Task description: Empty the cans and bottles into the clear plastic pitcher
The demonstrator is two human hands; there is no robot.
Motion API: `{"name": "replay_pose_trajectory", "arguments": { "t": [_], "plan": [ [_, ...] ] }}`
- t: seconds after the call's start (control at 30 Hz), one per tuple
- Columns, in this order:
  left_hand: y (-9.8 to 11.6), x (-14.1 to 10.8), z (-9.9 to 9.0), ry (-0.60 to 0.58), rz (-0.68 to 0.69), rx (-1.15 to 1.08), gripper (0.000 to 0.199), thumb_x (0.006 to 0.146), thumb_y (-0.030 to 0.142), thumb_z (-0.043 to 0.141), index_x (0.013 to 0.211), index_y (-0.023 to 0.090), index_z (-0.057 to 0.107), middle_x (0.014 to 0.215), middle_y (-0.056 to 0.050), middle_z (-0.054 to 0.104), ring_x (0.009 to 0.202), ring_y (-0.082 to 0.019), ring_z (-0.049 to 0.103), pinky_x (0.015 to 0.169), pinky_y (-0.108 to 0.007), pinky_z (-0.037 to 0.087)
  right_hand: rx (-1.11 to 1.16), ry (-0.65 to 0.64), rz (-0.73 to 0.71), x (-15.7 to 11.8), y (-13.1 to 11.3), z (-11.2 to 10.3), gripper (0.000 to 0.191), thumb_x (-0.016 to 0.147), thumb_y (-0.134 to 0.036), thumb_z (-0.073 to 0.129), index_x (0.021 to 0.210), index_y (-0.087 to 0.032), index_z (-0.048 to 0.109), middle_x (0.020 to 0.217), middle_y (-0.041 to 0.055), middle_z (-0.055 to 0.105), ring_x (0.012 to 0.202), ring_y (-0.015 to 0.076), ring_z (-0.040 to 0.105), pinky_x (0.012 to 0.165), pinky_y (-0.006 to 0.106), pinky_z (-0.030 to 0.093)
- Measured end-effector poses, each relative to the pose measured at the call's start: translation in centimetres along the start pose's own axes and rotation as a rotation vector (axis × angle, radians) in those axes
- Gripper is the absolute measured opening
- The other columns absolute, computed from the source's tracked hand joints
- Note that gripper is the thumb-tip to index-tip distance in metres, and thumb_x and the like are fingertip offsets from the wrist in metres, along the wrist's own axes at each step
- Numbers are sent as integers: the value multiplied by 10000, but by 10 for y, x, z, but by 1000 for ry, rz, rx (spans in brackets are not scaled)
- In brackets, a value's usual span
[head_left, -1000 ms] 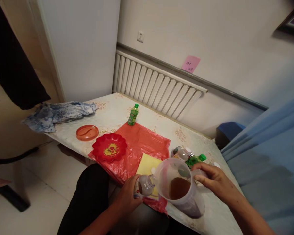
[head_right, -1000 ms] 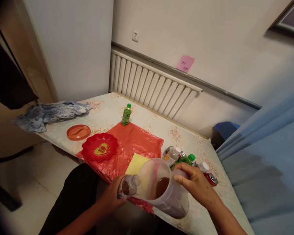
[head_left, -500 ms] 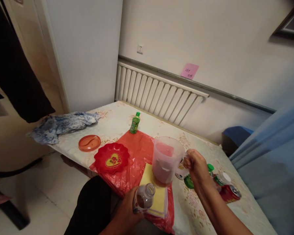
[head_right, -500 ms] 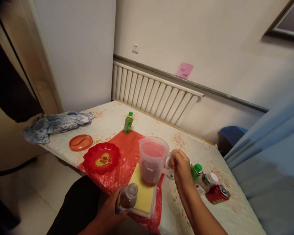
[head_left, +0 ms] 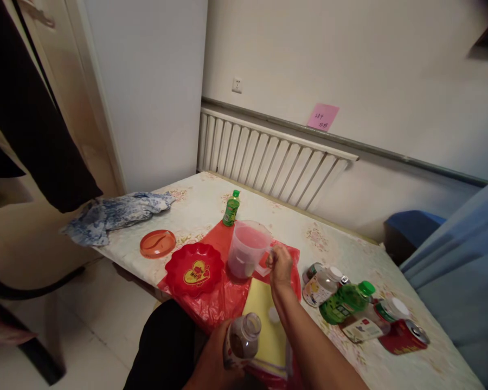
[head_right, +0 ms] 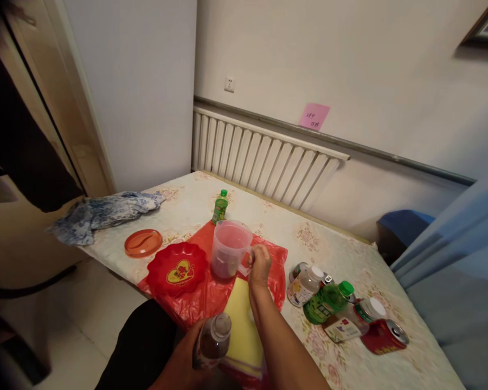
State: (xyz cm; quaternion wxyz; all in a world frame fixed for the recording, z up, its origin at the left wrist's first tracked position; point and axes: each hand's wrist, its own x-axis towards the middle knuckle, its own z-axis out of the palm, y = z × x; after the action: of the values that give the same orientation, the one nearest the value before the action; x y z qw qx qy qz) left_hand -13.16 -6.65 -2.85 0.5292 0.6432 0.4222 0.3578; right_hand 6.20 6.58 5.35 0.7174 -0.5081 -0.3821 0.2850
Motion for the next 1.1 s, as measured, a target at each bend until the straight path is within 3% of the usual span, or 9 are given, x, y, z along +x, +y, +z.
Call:
{"name": "replay_pose_trajectory", "arguments": {
  "t": [0.17,0.27,0.4,0.5,0.57,0.67,0.8,0.93,1.1],
  "plan": [
    [3,-2,-3,15,-22,-99,676,574,113,669,1227,204,518,1224,-69,641,1142,-269,594,986,-361,482,-79,-26,-10,-13,12,-7,233,809,-384,479,652,-213,455,507,-90,398,455,92,367,467,220,319],
    [7,-4,-4,17,-46,-104,691,572,102,670,1236,205,509,1239,-72,635,1153,-264,587,997,-355,471,-174,-44,-23,-11,12,-21,290,841,-463,454,791,-196,556,644,-47,539,585,119,506,573,234,413],
    [11,-6,-5,30,-32,-60,695,588,135,678,1256,202,498,1269,-77,620,1170,-272,575,1002,-361,465,-446,-40,-8,-11,16,-61,386,819,-488,461,994,-176,605,777,7,626,738,183,591,688,296,460],
    [13,-7,-4,16,-44,-23,684,598,131,645,1259,207,489,1267,-66,620,1164,-254,577,998,-347,461,-608,-86,8,-25,22,-96,337,679,-422,620,904,-173,652,727,15,630,707,214,582,724,346,460],
    [14,-8,-2,9,-59,3,718,574,116,630,1269,199,470,1262,-69,620,1163,-252,574,1000,-342,455,-665,-147,3,-41,28,-115,302,586,-347,689,844,-188,678,768,24,647,741,225,585,771,361,461],
    [16,-9,3,7,-74,43,758,542,121,628,1277,196,458,1278,-79,612,1179,-266,562,1002,-338,448,-839,-319,-37,-67,37,-131,417,571,-272,720,980,-190,696,927,62,656,902,253,595,876,365,449],
    [23,-10,10,-2,-73,88,755,528,131,621,1264,198,467,1269,-75,620,1176,-268,562,1004,-321,438,-1089,-504,-49,-89,44,-132,473,670,-215,671,1141,-174,651,1015,99,612,981,255,574,915,344,430],
    [30,-15,12,-20,-66,100,748,530,126,604,1257,225,459,1259,-46,623,1157,-248,569,995,-313,439,-1065,-521,-30,-94,42,-124,290,697,-158,615,974,-200,688,901,56,604,893,221,574,857,319,439],
    [34,-18,13,-44,-71,136,732,526,121,601,1240,222,475,1251,-44,624,1159,-252,562,1003,-328,431,-953,-530,-17,-83,5,-121,261,700,-184,628,958,-170,660,885,34,601,743,165,551,710,274,455]
  ]
}}
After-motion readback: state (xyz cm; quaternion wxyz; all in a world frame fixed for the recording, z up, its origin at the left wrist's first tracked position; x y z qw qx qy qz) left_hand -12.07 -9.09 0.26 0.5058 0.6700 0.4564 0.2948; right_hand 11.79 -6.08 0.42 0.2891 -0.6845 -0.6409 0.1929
